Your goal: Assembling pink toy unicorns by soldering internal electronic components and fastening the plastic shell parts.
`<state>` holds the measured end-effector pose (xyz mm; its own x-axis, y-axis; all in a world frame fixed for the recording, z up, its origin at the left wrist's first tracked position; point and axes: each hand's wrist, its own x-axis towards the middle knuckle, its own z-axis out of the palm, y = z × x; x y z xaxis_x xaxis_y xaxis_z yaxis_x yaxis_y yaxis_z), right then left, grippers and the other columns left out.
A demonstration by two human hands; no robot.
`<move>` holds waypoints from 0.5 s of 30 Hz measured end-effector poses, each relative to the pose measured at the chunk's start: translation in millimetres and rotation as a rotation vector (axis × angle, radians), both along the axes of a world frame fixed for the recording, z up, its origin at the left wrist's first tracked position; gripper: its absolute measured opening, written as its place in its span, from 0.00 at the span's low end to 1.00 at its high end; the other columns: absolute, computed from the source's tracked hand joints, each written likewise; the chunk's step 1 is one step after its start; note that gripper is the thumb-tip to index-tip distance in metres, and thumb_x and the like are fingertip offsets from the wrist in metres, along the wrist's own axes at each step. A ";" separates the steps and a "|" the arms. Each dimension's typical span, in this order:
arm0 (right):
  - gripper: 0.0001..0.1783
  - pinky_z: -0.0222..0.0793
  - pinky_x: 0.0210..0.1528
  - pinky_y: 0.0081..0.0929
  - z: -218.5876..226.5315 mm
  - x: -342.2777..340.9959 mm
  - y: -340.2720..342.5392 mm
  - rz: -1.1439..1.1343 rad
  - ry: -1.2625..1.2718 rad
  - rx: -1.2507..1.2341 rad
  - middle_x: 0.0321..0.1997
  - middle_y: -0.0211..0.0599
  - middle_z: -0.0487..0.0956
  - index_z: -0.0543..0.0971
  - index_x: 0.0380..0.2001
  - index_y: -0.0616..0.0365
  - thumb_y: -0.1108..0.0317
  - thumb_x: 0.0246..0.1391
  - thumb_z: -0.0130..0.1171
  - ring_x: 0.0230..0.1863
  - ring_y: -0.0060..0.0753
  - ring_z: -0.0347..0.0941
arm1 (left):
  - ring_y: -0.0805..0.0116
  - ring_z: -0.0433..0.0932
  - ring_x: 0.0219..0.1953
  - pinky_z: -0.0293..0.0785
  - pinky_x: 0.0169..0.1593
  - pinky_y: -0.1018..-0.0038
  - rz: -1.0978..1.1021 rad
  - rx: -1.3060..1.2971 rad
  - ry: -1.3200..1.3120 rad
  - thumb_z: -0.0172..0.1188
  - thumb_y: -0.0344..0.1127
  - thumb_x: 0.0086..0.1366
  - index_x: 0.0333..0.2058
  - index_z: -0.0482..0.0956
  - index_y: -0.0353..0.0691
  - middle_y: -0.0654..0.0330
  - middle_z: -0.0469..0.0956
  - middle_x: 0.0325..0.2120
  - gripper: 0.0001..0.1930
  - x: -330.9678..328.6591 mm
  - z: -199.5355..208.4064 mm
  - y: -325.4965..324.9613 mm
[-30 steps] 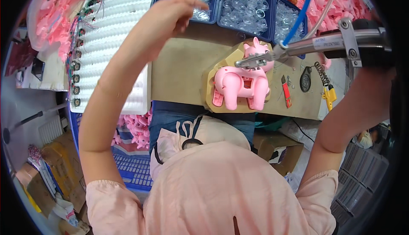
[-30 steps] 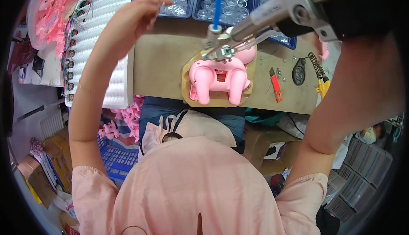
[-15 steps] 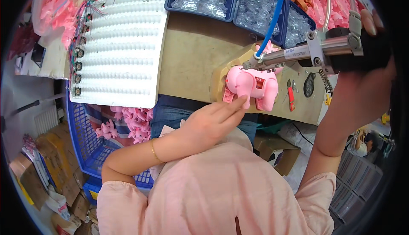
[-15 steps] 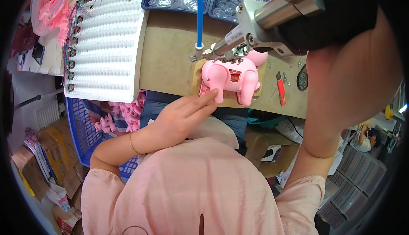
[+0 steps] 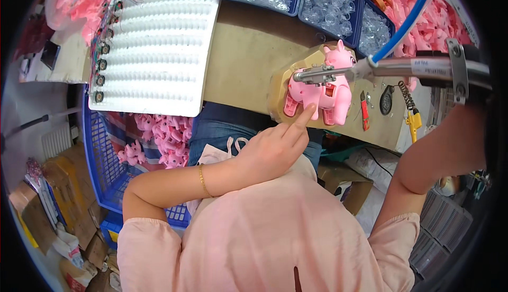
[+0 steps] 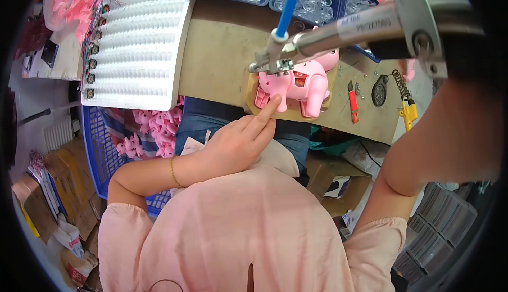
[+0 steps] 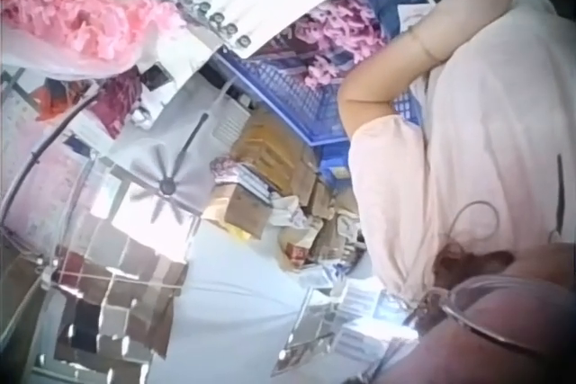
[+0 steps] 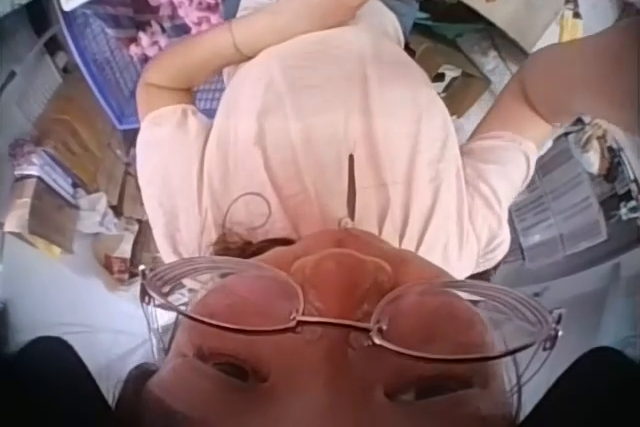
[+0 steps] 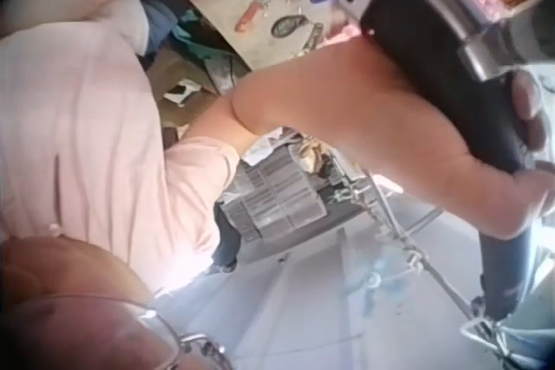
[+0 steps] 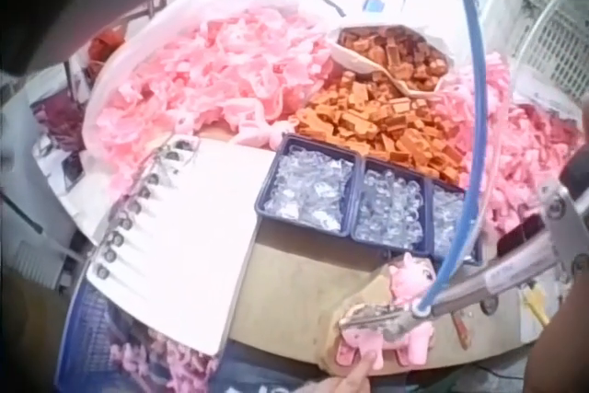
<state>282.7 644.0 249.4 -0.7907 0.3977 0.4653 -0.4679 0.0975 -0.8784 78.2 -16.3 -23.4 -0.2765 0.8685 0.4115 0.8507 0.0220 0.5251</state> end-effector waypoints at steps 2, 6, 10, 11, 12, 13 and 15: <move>0.07 0.57 0.41 0.27 -48.0 -66.8 -118.2 0.045 0.015 -0.056 0.32 0.36 0.65 0.66 0.30 0.65 0.70 0.54 0.44 0.33 0.28 0.60 | 0.72 0.71 0.25 0.73 0.29 0.80 0.098 -0.019 0.030 0.54 0.28 0.47 0.27 0.71 0.30 0.39 0.60 0.58 0.08 4.0 0.5 -5.4; 0.06 0.56 0.39 0.25 -63.4 -138.4 -367.8 -0.037 0.018 -0.012 0.31 0.35 0.64 0.65 0.29 0.62 0.70 0.54 0.44 0.32 0.27 0.60 | 0.72 0.71 0.25 0.73 0.28 0.80 0.098 0.061 0.049 0.54 0.28 0.45 0.26 0.71 0.31 0.37 0.58 0.59 0.08 7.4 -2.6 1.0; 0.05 0.56 0.38 0.24 -77.7 -174.8 -445.3 -0.089 0.019 -0.003 0.31 0.33 0.63 0.64 0.28 0.60 0.70 0.53 0.44 0.31 0.26 0.59 | 0.71 0.71 0.25 0.73 0.28 0.80 0.106 0.097 0.075 0.54 0.29 0.46 0.25 0.71 0.32 0.35 0.58 0.58 0.07 7.9 -5.4 1.1; 0.05 0.55 0.37 0.24 -85.2 -187.5 -482.0 -0.100 0.020 -0.003 0.30 0.33 0.63 0.64 0.28 0.60 0.70 0.53 0.44 0.31 0.26 0.58 | 0.71 0.71 0.25 0.73 0.28 0.80 0.116 0.095 0.074 0.54 0.29 0.46 0.25 0.71 0.32 0.35 0.58 0.58 0.07 8.2 -6.9 0.5; 0.05 0.55 0.37 0.24 -84.7 -190.7 -485.4 -0.110 0.022 0.005 0.30 0.33 0.63 0.64 0.28 0.59 0.70 0.53 0.44 0.31 0.26 0.58 | 0.72 0.71 0.25 0.73 0.28 0.80 0.127 0.075 0.094 0.54 0.29 0.46 0.24 0.71 0.32 0.34 0.59 0.58 0.06 8.9 -6.9 -0.8; 0.05 0.55 0.36 0.23 -85.8 -196.9 -493.1 -0.131 0.026 0.014 0.30 0.32 0.63 0.64 0.27 0.59 0.70 0.53 0.44 0.30 0.25 0.58 | 0.72 0.71 0.24 0.73 0.28 0.80 0.128 0.058 0.115 0.54 0.29 0.46 0.23 0.70 0.33 0.34 0.59 0.57 0.06 9.1 -6.7 0.8; 0.05 0.55 0.36 0.23 -89.8 -211.1 -512.3 -0.166 0.029 0.025 0.30 0.32 0.63 0.63 0.27 0.58 0.70 0.53 0.44 0.30 0.25 0.57 | 0.72 0.71 0.24 0.73 0.28 0.80 0.132 0.045 0.135 0.54 0.29 0.47 0.22 0.70 0.33 0.34 0.59 0.57 0.05 10.5 -5.7 0.8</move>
<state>71.6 131.7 159.6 -0.7010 0.5098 0.4987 -0.4690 0.1973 -0.8609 88.7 -15.4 -29.1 -0.3262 0.8080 0.4907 0.9050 0.1170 0.4090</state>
